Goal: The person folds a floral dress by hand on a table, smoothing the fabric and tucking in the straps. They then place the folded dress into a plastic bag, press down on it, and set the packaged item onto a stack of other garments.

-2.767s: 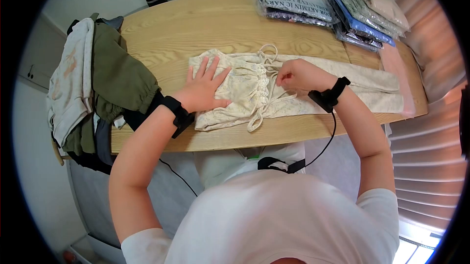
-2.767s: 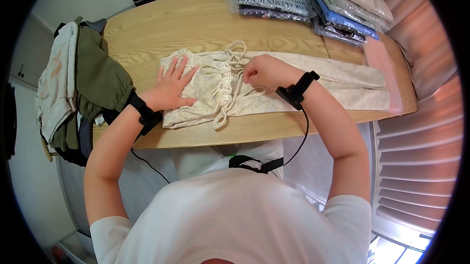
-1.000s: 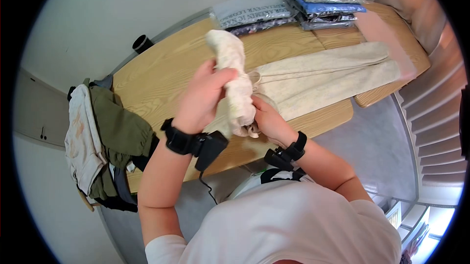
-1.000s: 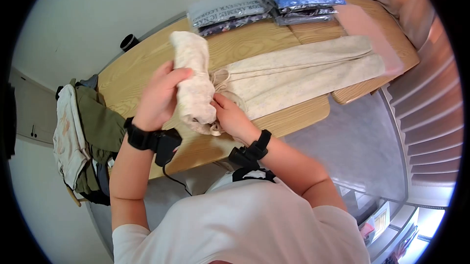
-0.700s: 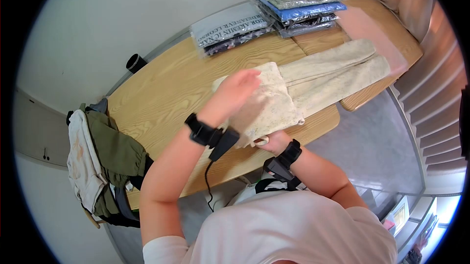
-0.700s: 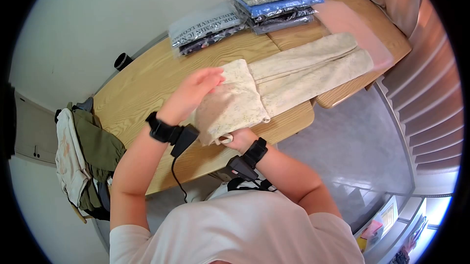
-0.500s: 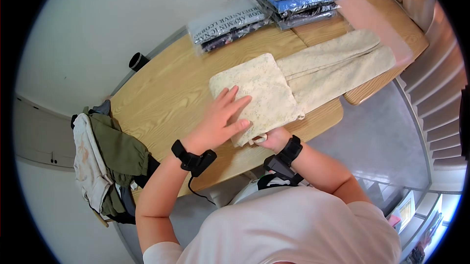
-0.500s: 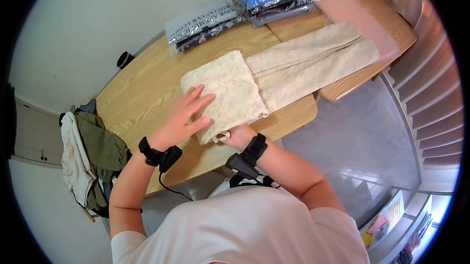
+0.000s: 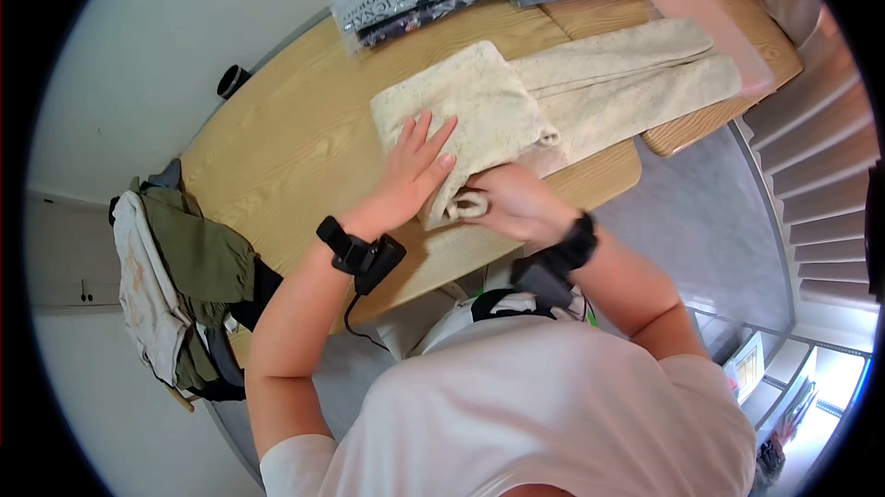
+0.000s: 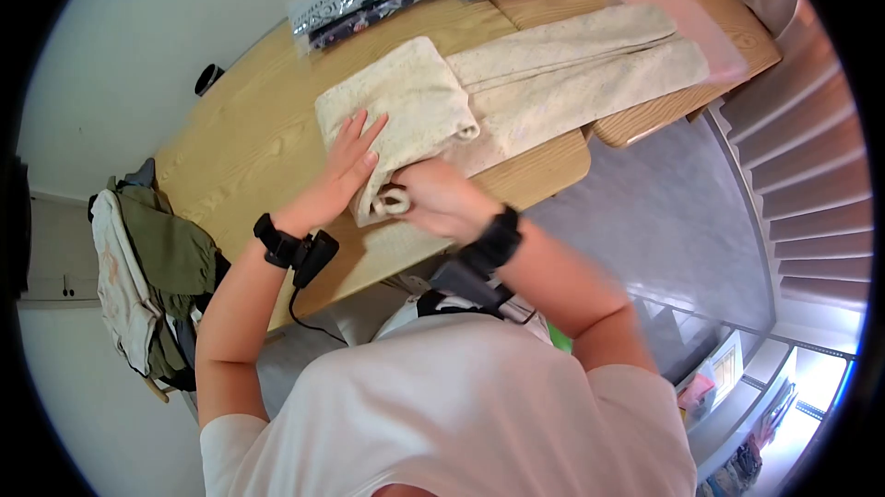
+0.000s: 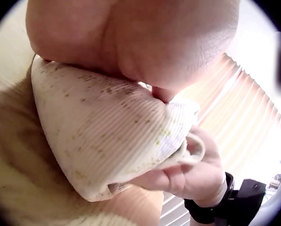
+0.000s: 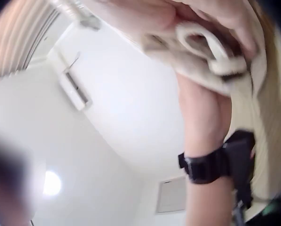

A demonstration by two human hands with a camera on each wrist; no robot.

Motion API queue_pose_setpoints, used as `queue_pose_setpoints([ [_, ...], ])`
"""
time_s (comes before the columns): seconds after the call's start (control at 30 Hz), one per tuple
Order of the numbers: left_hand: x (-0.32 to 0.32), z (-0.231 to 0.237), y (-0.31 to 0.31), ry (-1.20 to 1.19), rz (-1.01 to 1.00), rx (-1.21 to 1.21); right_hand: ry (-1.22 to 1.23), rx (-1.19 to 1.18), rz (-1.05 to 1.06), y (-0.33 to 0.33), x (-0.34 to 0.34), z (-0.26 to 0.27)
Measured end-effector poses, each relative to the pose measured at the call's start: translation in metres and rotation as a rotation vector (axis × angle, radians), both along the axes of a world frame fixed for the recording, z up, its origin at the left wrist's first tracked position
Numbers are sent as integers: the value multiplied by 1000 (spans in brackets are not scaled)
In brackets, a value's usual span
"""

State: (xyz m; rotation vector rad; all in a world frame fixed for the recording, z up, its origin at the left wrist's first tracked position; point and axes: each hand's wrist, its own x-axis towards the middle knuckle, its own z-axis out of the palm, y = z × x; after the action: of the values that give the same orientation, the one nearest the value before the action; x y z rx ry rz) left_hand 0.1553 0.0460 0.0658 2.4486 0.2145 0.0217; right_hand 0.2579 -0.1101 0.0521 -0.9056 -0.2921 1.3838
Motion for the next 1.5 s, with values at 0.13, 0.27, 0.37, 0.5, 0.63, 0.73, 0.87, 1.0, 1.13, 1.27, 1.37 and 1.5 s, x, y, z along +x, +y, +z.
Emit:
queue_pose_setpoints([
  [0.13, 0, -3, -3, 13, 2, 34, -563, -318, 153, -62, 39, 42],
  [0.27, 0, 4, -8, 52, 30, -56, -548, -259, -665, -68, 50, 17],
  [0.37, 0, 4, -7, 45, 15, -96, -325, -201, -476, -47, 35, 22],
  [0.5, -5, 6, -6, -52, 79, -97, -654, -125, -374, -35, 28, 25],
  [0.63, -18, 15, 10, -297, 642, -534, -1632, -439, -278, -47, 40, 15],
  [0.73, -26, 7, 28, -141, 765, -894, -1980, -210, -347, -51, 34, 19],
  [0.87, -9, 1, 26, 81, 636, -1152, -2006, -100, -139, -51, 40, -14],
  [1.0, 2, -1, 12, 35, 584, -1211, -1940, -157, -109, -54, 20, 9],
  [1.13, -6, 7, 6, -127, 569, -1324, -2076, -285, -55, -46, 2, 16],
  [1.27, -37, 31, 4, -227, 614, -1314, -2049, -263, -103, -28, -26, 9],
  [1.37, -47, 64, -1, -316, 594, -1237, -1773, -23, -254, -15, -45, -6],
  [1.5, -30, 99, -12, -308, 536, -1098, -1404, 180, -261, -12, -50, -9],
])
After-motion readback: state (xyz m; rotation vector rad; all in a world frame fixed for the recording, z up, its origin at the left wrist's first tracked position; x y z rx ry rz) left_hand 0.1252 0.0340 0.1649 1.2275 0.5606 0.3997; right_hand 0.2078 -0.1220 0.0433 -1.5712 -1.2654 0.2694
